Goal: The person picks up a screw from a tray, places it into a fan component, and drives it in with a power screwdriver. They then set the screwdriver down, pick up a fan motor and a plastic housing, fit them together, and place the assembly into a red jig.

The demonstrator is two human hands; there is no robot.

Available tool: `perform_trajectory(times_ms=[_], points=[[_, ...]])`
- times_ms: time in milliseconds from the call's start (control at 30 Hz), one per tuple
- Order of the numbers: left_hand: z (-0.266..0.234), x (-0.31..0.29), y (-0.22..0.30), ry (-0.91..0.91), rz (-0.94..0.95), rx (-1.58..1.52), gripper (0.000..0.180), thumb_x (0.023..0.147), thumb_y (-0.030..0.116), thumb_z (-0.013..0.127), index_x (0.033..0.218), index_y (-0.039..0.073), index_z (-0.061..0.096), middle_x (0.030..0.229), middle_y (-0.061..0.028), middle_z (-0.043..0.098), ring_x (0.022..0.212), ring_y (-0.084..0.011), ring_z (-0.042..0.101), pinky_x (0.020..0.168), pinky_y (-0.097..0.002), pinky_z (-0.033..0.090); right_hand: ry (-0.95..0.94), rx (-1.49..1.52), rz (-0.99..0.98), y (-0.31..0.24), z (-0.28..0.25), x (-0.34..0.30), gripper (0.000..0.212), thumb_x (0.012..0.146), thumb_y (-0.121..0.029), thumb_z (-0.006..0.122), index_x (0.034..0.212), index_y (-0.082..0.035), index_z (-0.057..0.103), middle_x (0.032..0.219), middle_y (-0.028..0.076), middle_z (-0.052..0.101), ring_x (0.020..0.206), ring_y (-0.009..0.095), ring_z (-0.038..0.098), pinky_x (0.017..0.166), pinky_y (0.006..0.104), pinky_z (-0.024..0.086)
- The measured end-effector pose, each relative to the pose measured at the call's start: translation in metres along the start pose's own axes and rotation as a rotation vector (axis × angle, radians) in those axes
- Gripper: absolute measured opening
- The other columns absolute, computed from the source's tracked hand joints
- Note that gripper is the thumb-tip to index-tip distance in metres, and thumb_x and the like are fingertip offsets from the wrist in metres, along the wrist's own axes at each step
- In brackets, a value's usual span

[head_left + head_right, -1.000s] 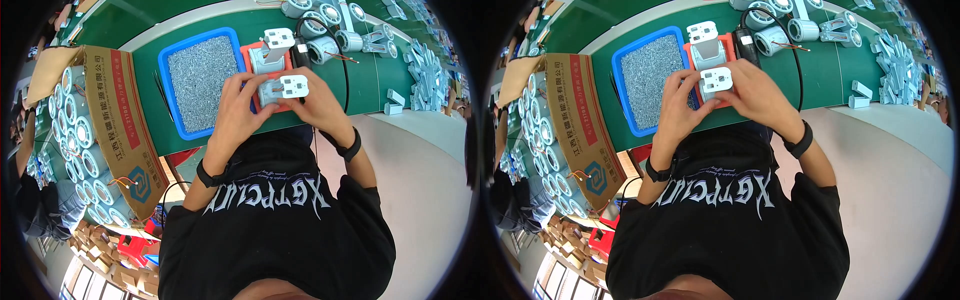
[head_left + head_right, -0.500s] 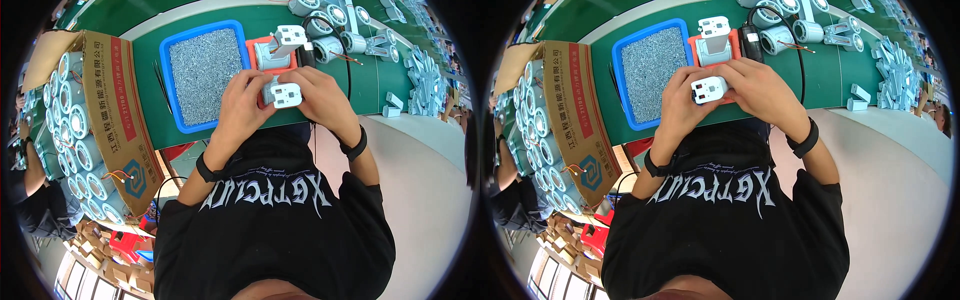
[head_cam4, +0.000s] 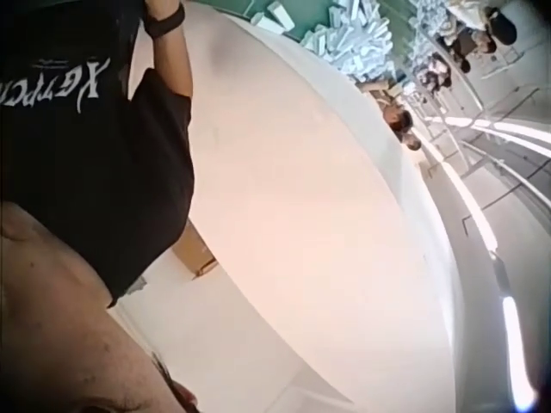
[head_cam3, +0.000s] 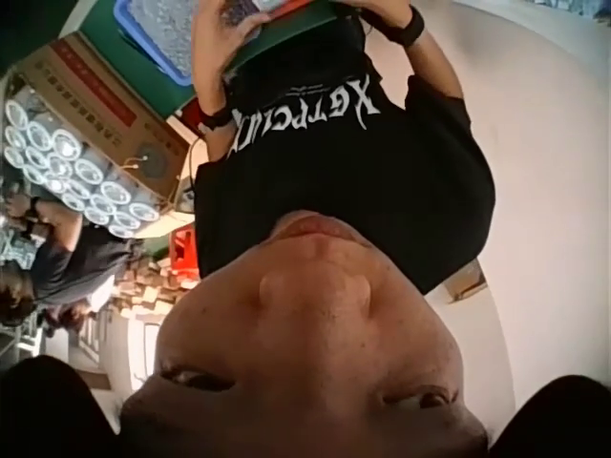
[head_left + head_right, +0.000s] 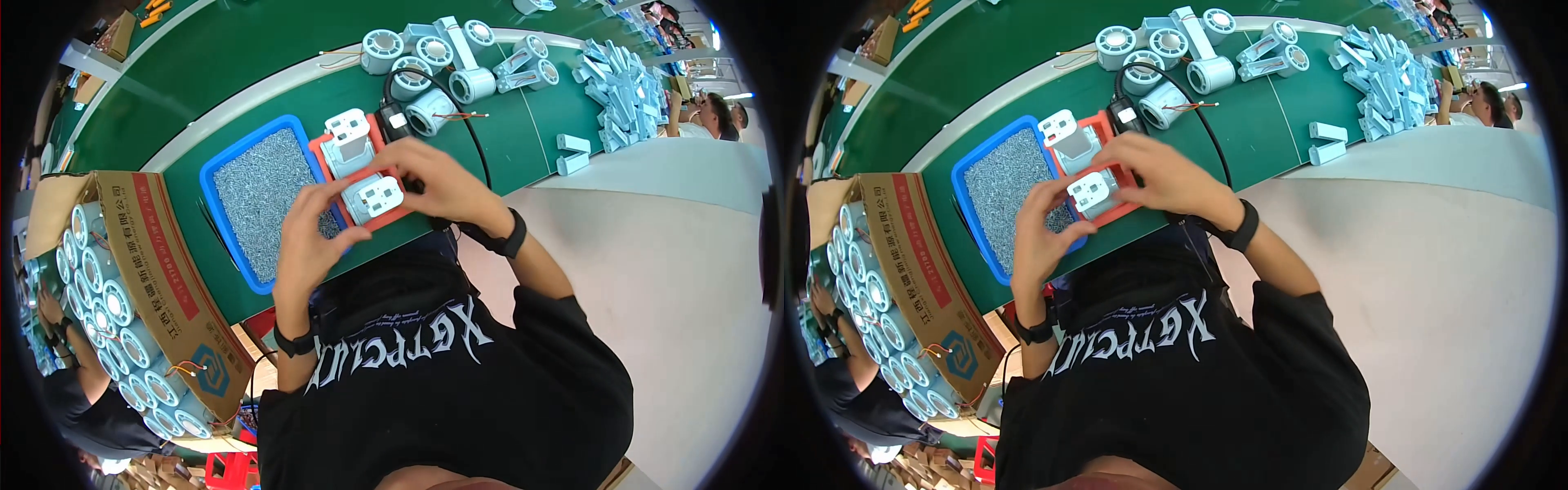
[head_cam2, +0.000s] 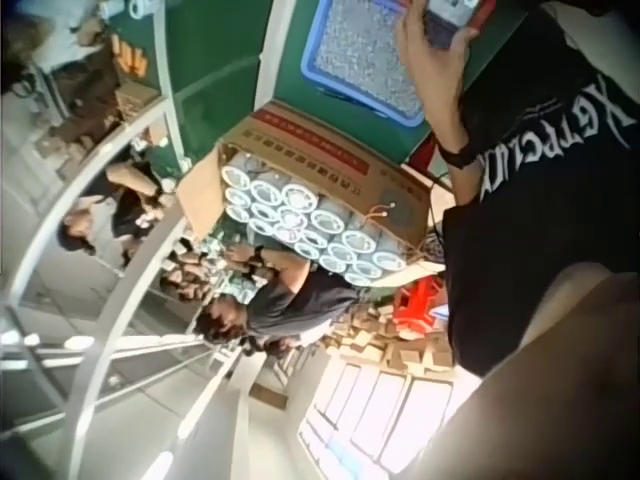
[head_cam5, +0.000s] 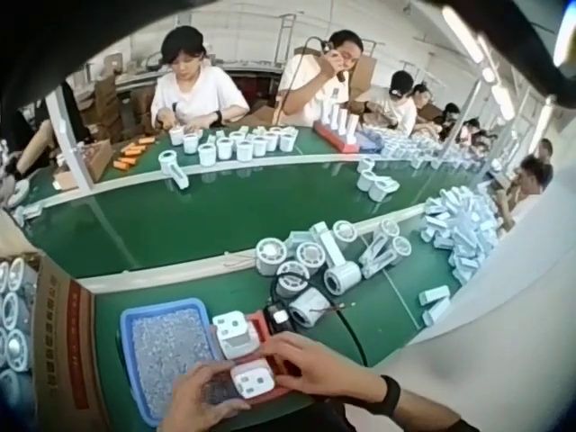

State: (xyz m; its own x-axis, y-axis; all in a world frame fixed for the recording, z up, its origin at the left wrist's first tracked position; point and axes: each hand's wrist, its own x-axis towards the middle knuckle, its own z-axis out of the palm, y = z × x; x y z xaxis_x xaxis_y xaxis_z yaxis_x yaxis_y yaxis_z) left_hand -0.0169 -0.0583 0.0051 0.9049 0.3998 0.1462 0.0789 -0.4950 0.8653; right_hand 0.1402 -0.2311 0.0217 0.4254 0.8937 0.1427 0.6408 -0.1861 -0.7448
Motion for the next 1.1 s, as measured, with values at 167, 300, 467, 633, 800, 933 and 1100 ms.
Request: perform_trajectory(times_ms=[167, 300, 467, 633, 800, 933, 1100], points=[[-0.036, 0.001, -0.019, -0.159, -0.249, 0.159, 0.033, 0.069, 0.009, 0.078, 0.099, 0.005, 0.065, 0.073, -0.0092, 0.056, 0.064, -0.0281, 0.059, 0.063, -0.0391, 0.048, 0.119, -0.421, 0.359, -0.004, 0.0, -0.004, 0.055, 0.076, -0.012, 0.07, 0.125, -0.001, 0.047, 0.1, 0.017, 0.062, 0.091, 0.036, 0.062, 0.075, 0.0418, 0.052], [-0.039, -0.003, -0.018, -0.295, -0.269, 0.389, 0.023, 0.074, 0.012, 0.074, 0.095, 0.006, 0.064, 0.072, -0.0103, 0.056, 0.064, -0.0298, 0.059, 0.06, -0.0409, 0.046, 0.049, -0.427, 0.548, 0.003, 0.013, -0.006, 0.065, 0.074, -0.015, 0.073, 0.128, 0.001, 0.041, 0.096, 0.02, 0.061, 0.087, 0.038, 0.063, 0.072, 0.0432, 0.051], [-0.033, 0.0, -0.024, -0.257, -0.164, 0.405, 0.014, 0.078, 0.012, 0.07, 0.088, 0.007, 0.062, 0.076, -0.0116, 0.057, 0.07, -0.0331, 0.06, 0.061, -0.0431, 0.045, 0.128, -0.014, 0.414, 0.024, 0.008, -0.011, 0.07, 0.072, -0.013, 0.073, 0.131, 0.0, 0.038, 0.083, 0.016, 0.06, 0.075, 0.032, 0.064, 0.067, 0.0387, 0.051], [-0.039, -0.005, -0.031, -0.113, -0.067, 0.288, 0.014, 0.077, 0.011, 0.071, 0.088, 0.007, 0.063, 0.08, -0.0096, 0.057, 0.07, -0.0283, 0.059, 0.061, -0.0398, 0.044, 0.428, 0.569, 0.169, -0.032, -0.056, -0.043, 0.059, 0.078, -0.007, 0.069, 0.127, -0.003, 0.038, 0.074, 0.006, 0.055, 0.063, 0.017, 0.056, 0.059, 0.031, 0.048], [-0.033, -0.005, -0.03, -0.271, -0.139, 0.418, 0.012, 0.078, 0.011, 0.069, 0.087, 0.007, 0.062, 0.085, -0.0101, 0.058, 0.075, -0.0308, 0.06, 0.064, -0.0415, 0.046, 0.616, 0.681, -0.333, -0.049, -0.086, -0.037, 0.062, 0.082, -0.019, 0.065, 0.135, -0.009, 0.033, 0.082, 0.008, 0.053, 0.06, 0.019, 0.051, 0.055, 0.0326, 0.045], [-0.036, -0.003, -0.031, -0.187, -0.086, 0.374, 0.01, 0.08, 0.013, 0.067, 0.085, 0.007, 0.061, 0.085, -0.0104, 0.058, 0.076, -0.0332, 0.059, 0.066, -0.0439, 0.046, 0.687, 0.523, -0.396, -0.048, -0.084, -0.028, 0.061, 0.083, -0.021, 0.064, 0.135, -0.011, 0.035, 0.083, 0.006, 0.052, 0.059, 0.018, 0.049, 0.056, 0.0329, 0.045], [-0.047, 0.001, -0.033, -0.142, 0.019, 0.216, 0.009, 0.081, 0.011, 0.066, 0.084, 0.004, 0.061, 0.081, -0.0104, 0.06, 0.073, -0.0328, 0.059, 0.064, -0.0408, 0.047, 0.454, 0.868, -0.56, -0.085, -0.133, -0.016, 0.051, 0.083, -0.018, 0.068, 0.128, -0.009, 0.045, 0.08, 0.004, 0.05, 0.056, 0.016, 0.048, 0.055, 0.0335, 0.046]])
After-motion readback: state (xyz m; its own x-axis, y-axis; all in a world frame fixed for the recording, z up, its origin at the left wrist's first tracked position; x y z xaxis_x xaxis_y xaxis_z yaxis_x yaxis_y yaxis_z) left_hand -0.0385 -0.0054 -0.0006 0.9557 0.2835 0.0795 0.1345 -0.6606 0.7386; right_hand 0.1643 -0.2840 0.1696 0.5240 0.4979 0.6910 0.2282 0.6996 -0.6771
